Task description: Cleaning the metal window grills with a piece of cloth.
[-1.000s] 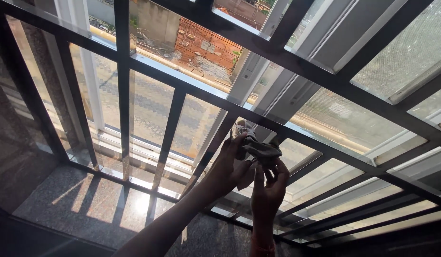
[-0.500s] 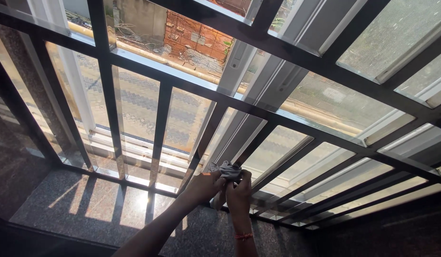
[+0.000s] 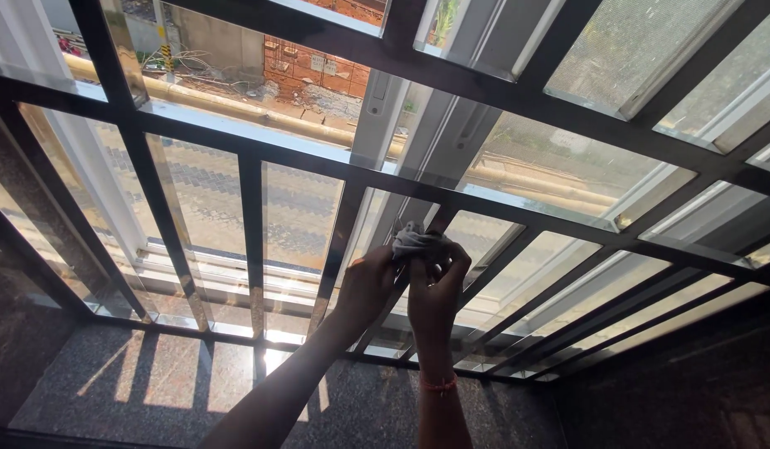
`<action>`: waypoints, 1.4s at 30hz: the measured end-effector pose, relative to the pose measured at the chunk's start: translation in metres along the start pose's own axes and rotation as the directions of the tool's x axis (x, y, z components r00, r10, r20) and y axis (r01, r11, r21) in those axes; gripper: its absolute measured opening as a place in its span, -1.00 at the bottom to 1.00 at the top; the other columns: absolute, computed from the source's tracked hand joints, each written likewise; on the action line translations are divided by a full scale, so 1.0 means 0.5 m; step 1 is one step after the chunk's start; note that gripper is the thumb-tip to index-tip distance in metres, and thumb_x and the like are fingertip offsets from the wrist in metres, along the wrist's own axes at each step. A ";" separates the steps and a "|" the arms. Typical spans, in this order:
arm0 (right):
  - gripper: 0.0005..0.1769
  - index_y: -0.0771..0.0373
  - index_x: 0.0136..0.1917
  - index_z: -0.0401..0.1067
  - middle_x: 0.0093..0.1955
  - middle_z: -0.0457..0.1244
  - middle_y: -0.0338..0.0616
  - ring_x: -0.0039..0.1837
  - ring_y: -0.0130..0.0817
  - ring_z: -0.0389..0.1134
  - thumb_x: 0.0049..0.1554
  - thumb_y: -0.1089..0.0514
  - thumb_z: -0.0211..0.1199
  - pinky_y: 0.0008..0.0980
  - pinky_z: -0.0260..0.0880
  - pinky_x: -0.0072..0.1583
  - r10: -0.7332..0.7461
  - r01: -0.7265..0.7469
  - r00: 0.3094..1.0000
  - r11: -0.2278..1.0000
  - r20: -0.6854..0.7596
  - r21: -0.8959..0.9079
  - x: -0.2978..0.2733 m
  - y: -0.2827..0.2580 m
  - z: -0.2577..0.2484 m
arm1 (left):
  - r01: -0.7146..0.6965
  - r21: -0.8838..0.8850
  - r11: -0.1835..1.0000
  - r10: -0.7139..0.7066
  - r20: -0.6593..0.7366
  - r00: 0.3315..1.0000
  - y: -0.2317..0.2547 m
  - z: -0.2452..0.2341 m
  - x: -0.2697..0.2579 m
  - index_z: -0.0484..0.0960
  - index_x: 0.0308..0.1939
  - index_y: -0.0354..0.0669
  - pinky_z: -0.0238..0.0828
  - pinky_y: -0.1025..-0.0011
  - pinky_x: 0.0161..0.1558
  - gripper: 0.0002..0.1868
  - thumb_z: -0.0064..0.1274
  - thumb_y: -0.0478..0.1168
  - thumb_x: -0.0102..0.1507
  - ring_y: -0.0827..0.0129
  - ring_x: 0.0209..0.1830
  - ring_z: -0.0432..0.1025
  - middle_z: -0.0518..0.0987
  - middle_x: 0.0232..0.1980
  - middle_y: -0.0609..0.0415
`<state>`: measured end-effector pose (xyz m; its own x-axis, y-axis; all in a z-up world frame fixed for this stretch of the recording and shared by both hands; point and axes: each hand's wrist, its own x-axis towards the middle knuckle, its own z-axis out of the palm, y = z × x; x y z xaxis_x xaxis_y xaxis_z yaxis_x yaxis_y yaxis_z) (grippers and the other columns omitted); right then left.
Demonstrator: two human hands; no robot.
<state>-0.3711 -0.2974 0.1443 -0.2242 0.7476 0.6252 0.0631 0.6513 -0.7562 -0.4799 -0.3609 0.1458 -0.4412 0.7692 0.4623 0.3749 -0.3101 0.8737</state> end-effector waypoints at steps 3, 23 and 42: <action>-0.39 0.32 0.36 0.10 0.18 0.29 0.14 0.16 -0.13 0.45 0.16 0.15 0.32 -0.23 0.49 0.10 0.123 -0.123 0.992 0.989 0.003 -0.081 -0.072 0.086 0.030 | 0.080 0.124 0.989 -0.082 0.011 0.997 -0.149 0.033 -0.052 0.60 0.03 -0.22 0.53 0.19 -0.13 -0.75 -0.08 -0.30 0.32 0.04 -0.10 0.61 0.67 -0.14 -0.16; -0.33 0.31 0.40 0.15 0.23 0.32 0.02 0.24 -0.24 0.43 0.14 0.15 0.42 -0.29 0.53 0.17 -0.156 0.138 0.981 0.979 -0.114 -0.151 -0.029 0.034 0.039 | -0.059 0.255 0.965 0.053 0.028 0.998 -0.002 -0.002 -0.030 0.52 -0.02 -0.28 0.52 0.07 -0.11 -0.79 -0.07 -0.27 0.31 -0.08 -0.07 0.55 0.61 -0.05 -0.22; -0.47 0.28 0.35 0.26 0.17 0.38 0.03 0.20 -0.18 0.48 0.11 0.38 0.19 -0.30 0.55 0.14 0.014 -0.017 0.999 0.996 -0.041 -0.083 -0.005 -0.016 -0.019 | -0.005 0.276 0.961 -0.051 0.195 0.979 0.047 0.017 -0.048 -0.08 0.60 -0.01 0.58 0.08 -0.07 -0.20 -0.07 -0.08 0.35 -0.04 -0.02 0.62 0.59 0.15 -0.20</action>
<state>-0.3619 -0.3034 0.1505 -0.1829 0.7614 0.6220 0.1472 0.6468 -0.7484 -0.4534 -0.3821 0.1540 -0.2918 0.8782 0.3789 0.5874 -0.1481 0.7956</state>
